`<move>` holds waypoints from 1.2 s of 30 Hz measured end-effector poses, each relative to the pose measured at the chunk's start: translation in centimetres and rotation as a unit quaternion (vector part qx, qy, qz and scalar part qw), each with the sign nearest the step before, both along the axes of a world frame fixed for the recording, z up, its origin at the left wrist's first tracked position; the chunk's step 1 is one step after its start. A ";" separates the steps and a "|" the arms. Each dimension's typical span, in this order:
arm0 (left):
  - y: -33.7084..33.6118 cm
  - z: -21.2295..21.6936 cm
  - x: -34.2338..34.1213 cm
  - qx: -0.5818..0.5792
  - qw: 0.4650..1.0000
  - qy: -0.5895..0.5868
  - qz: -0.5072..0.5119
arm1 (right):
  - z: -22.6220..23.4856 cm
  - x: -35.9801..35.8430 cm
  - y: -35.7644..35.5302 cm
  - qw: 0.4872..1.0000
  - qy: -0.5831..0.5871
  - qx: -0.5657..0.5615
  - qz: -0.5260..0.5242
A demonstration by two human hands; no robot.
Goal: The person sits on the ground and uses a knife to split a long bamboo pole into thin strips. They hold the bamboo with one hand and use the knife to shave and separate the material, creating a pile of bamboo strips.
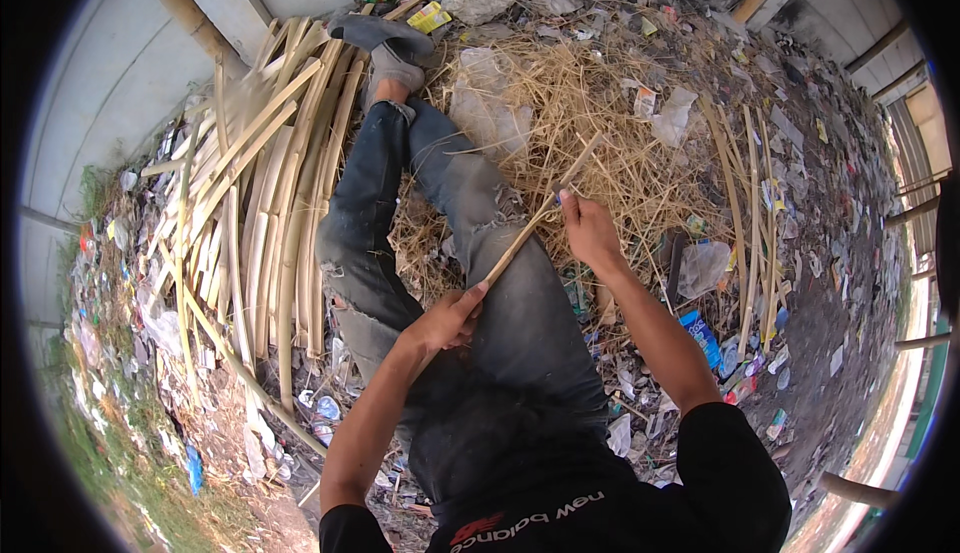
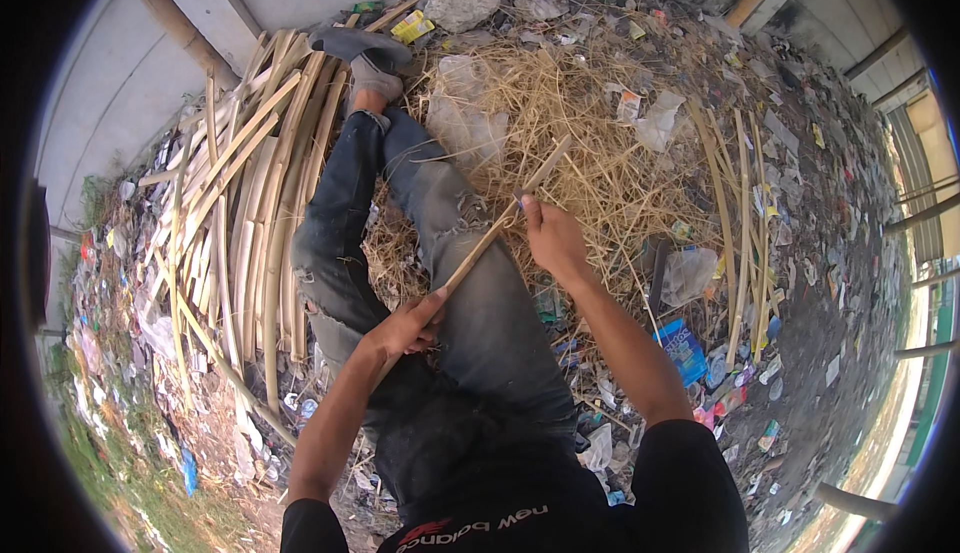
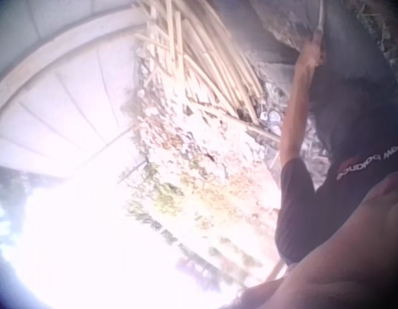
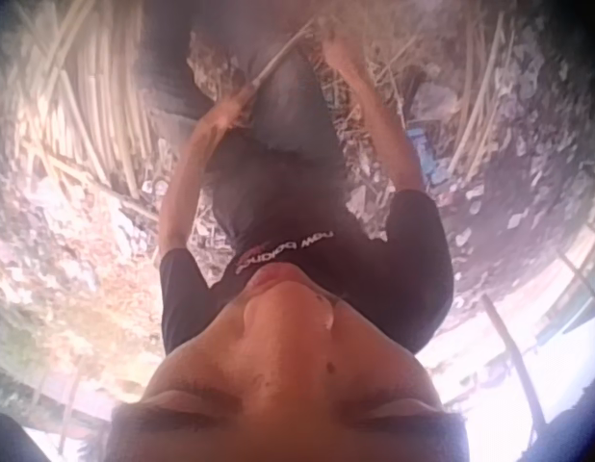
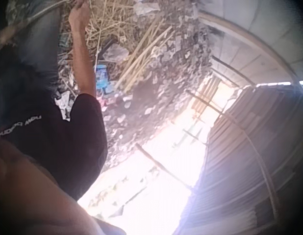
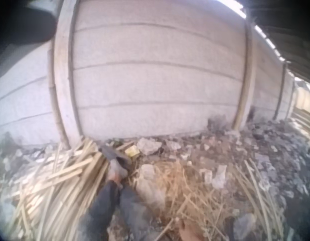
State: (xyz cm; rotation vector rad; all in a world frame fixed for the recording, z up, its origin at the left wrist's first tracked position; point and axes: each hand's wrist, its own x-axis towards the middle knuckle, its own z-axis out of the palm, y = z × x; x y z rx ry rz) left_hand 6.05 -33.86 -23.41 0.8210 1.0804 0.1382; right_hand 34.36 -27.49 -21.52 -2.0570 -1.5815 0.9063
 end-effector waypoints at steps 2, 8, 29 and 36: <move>0.7 -0.6 0.7 -0.007 1.000 -0.019 0.001 | -2.0 -1.6 -2.5 0.993 -0.032 0.084 0.075; 0.8 -0.2 1.1 0.010 1.000 0.001 0.019 | -0.3 -1.2 -1.4 1.000 0.019 -0.013 0.017; 0.2 -0.7 1.3 0.041 0.999 0.009 0.031 | -2.0 -0.8 -3.4 0.870 0.422 -0.241 0.082; -0.1 -0.7 1.1 0.087 0.995 0.022 0.049 | 0.0 4.6 -3.0 0.781 0.608 -0.139 -0.003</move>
